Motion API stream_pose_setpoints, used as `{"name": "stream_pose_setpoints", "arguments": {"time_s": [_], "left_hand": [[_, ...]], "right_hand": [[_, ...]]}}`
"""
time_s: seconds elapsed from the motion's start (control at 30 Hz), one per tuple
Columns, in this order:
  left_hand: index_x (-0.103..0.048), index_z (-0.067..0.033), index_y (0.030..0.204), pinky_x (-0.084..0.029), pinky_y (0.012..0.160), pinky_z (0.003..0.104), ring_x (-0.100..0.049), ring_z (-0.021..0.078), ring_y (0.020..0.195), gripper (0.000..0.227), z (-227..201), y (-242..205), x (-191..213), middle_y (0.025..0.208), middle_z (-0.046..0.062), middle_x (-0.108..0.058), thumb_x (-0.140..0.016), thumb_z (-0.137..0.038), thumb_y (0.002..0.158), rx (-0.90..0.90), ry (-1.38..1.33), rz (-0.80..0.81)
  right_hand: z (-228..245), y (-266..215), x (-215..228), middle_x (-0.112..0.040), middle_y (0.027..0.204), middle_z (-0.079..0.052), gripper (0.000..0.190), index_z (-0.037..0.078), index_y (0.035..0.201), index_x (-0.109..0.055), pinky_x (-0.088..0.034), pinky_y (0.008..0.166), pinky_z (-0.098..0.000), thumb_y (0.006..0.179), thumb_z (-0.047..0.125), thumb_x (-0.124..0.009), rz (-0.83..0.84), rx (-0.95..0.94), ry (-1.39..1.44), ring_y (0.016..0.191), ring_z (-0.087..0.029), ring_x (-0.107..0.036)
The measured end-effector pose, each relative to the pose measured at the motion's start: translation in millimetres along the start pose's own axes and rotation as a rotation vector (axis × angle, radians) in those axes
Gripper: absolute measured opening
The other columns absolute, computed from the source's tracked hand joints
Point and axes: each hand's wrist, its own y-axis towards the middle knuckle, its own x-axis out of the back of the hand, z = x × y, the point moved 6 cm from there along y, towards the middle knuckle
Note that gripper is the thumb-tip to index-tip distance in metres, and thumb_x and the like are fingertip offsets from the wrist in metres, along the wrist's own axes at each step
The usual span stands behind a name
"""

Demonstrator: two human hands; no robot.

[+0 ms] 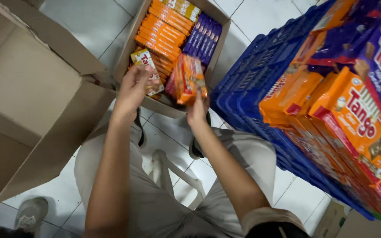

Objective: The person transfers packs of Tango biscuits from a cardboard box into a blue plastic crate. They handle the packs one by one, arranging them by color and flavor within the crate.

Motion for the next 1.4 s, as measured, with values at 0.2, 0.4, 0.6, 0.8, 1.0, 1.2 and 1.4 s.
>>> {"name": "stream_pose_setpoints", "arguments": {"time_s": [0.2,0.4,0.6,0.8,1.0,1.2,1.4], "left_hand": [[-0.056,-0.0102,0.113,-0.055,0.078,0.027,-0.068,0.0169,0.095,0.017,-0.8,5.6,-14.6,0.117,0.008,-0.063,-0.052,-0.023,0.103,-0.03,-0.011,0.065],[-0.054,-0.011,0.114,-0.052,0.08,0.021,-0.066,0.0129,0.096,0.019,-13.7,-3.6,-29.1,0.117,0.004,-0.06,-0.049,-0.026,0.104,-0.018,0.014,0.068],[-0.052,-0.0078,0.118,-0.055,0.09,0.038,-0.067,0.0271,0.105,0.022,5.3,7.7,-41.2,0.122,0.015,-0.06,-0.05,-0.025,0.105,-0.065,0.04,0.138],[-0.04,-0.0028,0.134,-0.049,0.097,0.05,-0.06,0.0431,0.115,0.03,15.0,19.6,-60.8,0.13,0.025,-0.05,-0.046,-0.011,0.106,-0.116,0.044,0.208],[-0.056,-0.0139,0.114,-0.056,0.087,0.033,-0.068,0.0197,0.099,0.022,30.6,41.2,-77.0,0.112,0.001,-0.062,-0.055,-0.035,0.11,-0.055,0.11,0.157],[-0.055,-0.0087,0.128,-0.046,0.067,0.026,-0.067,0.0187,0.095,0.03,61.9,50.7,-99.7,0.12,0.005,-0.065,-0.046,-0.033,0.113,-0.053,0.235,0.184],[-0.062,-0.0158,0.109,-0.048,0.048,0.033,-0.062,0.0157,0.071,0.017,98.1,57.5,-108.3,0.093,0.004,-0.067,-0.057,-0.031,0.102,0.027,0.317,0.044]], "right_hand": [[-9.1,53.5,-6.5,-0.055,0.113,-0.009,0.055,0.012,0.115,-0.055,-0.055,0.084,-0.0575,0.074,0.015,-0.092,-0.069,0.264,0.1,0.104,-0.032,-0.062],[-27.7,73.9,37.1,-0.057,0.111,-0.012,0.059,0.018,0.116,-0.057,-0.06,0.079,-0.0556,0.072,0.023,-0.095,-0.157,0.276,-0.113,0.1,-0.033,-0.066],[-8.3,95.3,49.2,-0.071,0.102,-0.009,0.043,0.021,0.113,-0.069,-0.058,0.085,-0.0376,0.078,0.042,-0.08,-0.223,0.476,-0.729,0.103,-0.027,-0.069],[52.2,-32.9,44.3,-0.061,0.095,-0.006,0.02,0.011,0.1,-0.058,-0.054,0.083,-0.0349,0.091,0.024,-0.071,0.181,0.331,-0.587,0.09,-0.02,-0.064],[242.8,-276.4,91.9,-0.058,0.14,-0.011,0.046,0.006,0.149,-0.042,-0.052,0.1,-0.0297,0.108,0.022,-0.054,1.411,-0.016,-0.552,0.122,-0.02,-0.06],[456.8,-347.5,225.4,-0.063,0.05,-0.013,0.066,0.01,0.063,-0.054,-0.039,0.032,-0.0235,0.096,0.067,-0.047,0.175,1.034,-0.392,0.035,-0.015,-0.048],[595.9,-179.3,317.0,-0.066,0.121,0.001,0.051,0.019,0.127,-0.057,-0.048,0.083,-0.0257,0.091,0.054,-0.05,-0.263,0.952,-0.454,0.102,-0.012,-0.06]]}}
